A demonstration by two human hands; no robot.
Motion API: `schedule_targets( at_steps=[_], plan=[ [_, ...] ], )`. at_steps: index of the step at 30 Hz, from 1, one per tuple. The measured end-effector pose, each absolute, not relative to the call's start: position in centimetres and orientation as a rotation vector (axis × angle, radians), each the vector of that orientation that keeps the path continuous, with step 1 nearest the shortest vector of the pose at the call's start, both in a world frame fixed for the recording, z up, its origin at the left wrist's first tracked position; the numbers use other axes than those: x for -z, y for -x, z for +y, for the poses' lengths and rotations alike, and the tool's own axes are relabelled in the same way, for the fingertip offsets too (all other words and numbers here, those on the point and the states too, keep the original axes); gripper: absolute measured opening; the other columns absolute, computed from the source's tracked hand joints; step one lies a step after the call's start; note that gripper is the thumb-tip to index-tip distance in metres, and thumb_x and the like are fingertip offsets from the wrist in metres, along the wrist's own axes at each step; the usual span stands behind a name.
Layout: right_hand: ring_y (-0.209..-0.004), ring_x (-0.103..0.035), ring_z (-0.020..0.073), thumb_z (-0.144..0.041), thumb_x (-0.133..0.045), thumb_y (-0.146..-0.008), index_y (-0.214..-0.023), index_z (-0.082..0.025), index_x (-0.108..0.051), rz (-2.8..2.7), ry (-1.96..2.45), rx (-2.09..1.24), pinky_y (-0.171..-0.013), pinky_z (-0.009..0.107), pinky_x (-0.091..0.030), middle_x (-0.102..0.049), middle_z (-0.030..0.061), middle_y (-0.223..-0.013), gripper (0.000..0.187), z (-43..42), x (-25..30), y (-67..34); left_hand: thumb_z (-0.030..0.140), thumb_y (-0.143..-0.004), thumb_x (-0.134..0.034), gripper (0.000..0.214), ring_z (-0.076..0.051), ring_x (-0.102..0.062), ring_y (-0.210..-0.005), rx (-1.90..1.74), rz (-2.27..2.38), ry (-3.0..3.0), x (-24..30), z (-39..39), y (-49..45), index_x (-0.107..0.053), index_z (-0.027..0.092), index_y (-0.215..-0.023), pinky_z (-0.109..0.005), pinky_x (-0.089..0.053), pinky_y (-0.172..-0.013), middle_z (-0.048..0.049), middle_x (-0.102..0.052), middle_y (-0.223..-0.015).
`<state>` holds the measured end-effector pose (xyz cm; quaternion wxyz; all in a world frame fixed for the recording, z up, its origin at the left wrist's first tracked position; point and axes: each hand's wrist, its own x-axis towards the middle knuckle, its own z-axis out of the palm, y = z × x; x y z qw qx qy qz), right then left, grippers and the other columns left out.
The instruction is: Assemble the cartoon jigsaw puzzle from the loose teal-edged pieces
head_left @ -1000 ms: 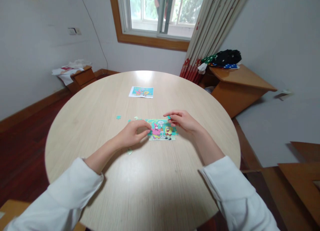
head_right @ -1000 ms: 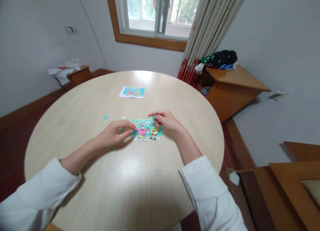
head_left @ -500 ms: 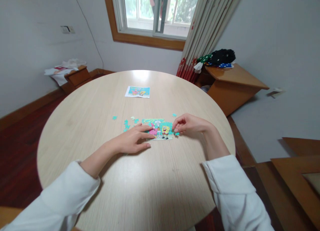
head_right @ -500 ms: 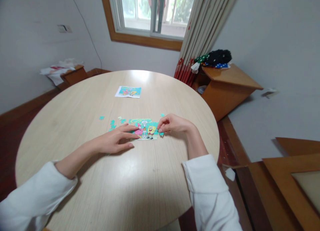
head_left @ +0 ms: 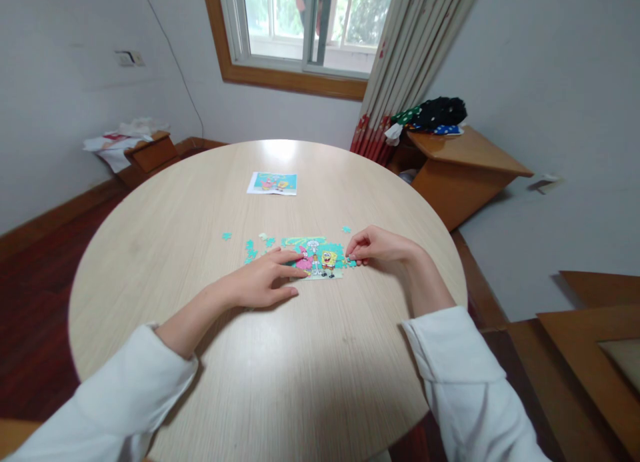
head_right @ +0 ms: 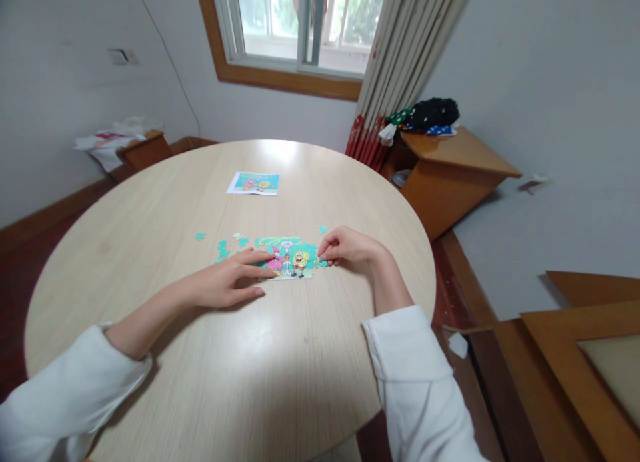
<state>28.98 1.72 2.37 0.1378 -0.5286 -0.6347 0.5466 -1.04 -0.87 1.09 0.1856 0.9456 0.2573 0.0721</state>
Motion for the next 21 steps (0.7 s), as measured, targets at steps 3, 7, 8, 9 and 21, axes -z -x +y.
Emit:
schedule_targets(
  at_steps=[3, 7, 8, 9, 21],
  plan=[
    [-0.054, -0.054, 0.0099, -0.026, -0.076, -0.058, -0.070, -0.012, -0.069, -1.821, 1.519, -1.584, -0.053, 0.024, -0.040, -0.062, 0.0010, -0.057, 0.020, 1.70, -2.42, -28.81, 0.034, -0.088, -0.052, 0.042, -0.031, -0.039, -0.134, -0.185, 0.725, -2.665, -1.21, -0.92, 0.97, -0.060, 0.019, -0.126, -0.051, -0.028, -0.111, -0.0160, -0.047, -0.143],
    [-0.053, -0.052, 0.0096, -0.025, -0.076, -0.057, -0.068, -0.013, -0.069, -1.805, 1.519, -1.588, -0.052, 0.024, -0.038, -0.062, 0.0008, -0.056, 0.018, 1.60, -2.51, -28.69, 0.034, -0.088, -0.052, 0.043, -0.032, -0.039, -0.134, -0.176, 0.728, -2.664, -1.29, -0.93, 0.89, -0.060, 0.017, -0.126, -0.052, -0.027, -0.111, -0.0179, -0.046, -0.143],
    [-0.053, -0.052, 0.0097, -0.025, -0.076, -0.057, -0.068, -0.013, -0.069, -1.805, 1.523, -1.582, -0.052, 0.024, -0.038, -0.062, 0.0008, -0.056, 0.019, 1.58, -2.54, -28.66, 0.034, -0.088, -0.052, 0.043, -0.032, -0.040, -0.133, -0.181, 0.730, -2.663, -1.28, -0.92, 0.89, -0.060, 0.017, -0.126, -0.052, -0.028, -0.111, -0.0177, -0.046, -0.143],
    [-0.053, -0.052, 0.0098, -0.025, -0.076, -0.056, -0.068, -0.013, -0.069, -1.807, 1.526, -1.574, -0.052, 0.024, -0.038, -0.061, 0.0009, -0.057, 0.019, 1.57, -2.56, -28.63, 0.034, -0.088, -0.052, 0.042, -0.031, -0.040, -0.133, -0.188, 0.729, -2.664, -1.27, -0.91, 0.89, -0.061, 0.018, -0.126, -0.051, -0.028, -0.111, -0.0169, -0.047, -0.143],
    [-0.053, -0.047, 0.0093, -0.029, -0.075, -0.056, -0.066, -0.013, -0.066, -1.871, 1.586, -1.498, -0.052, 0.025, -0.035, -0.059, 0.0000, -0.056, 0.020, 1.55, -2.47, -28.26, 0.032, -0.086, -0.055, 0.040, -0.032, -0.040, -0.133, -0.224, 0.706, -2.644, -1.37, -0.88, 0.85, -0.062, 0.019, -0.123, -0.052, -0.027, -0.111, -0.0160, -0.048, -0.142]
  ],
)
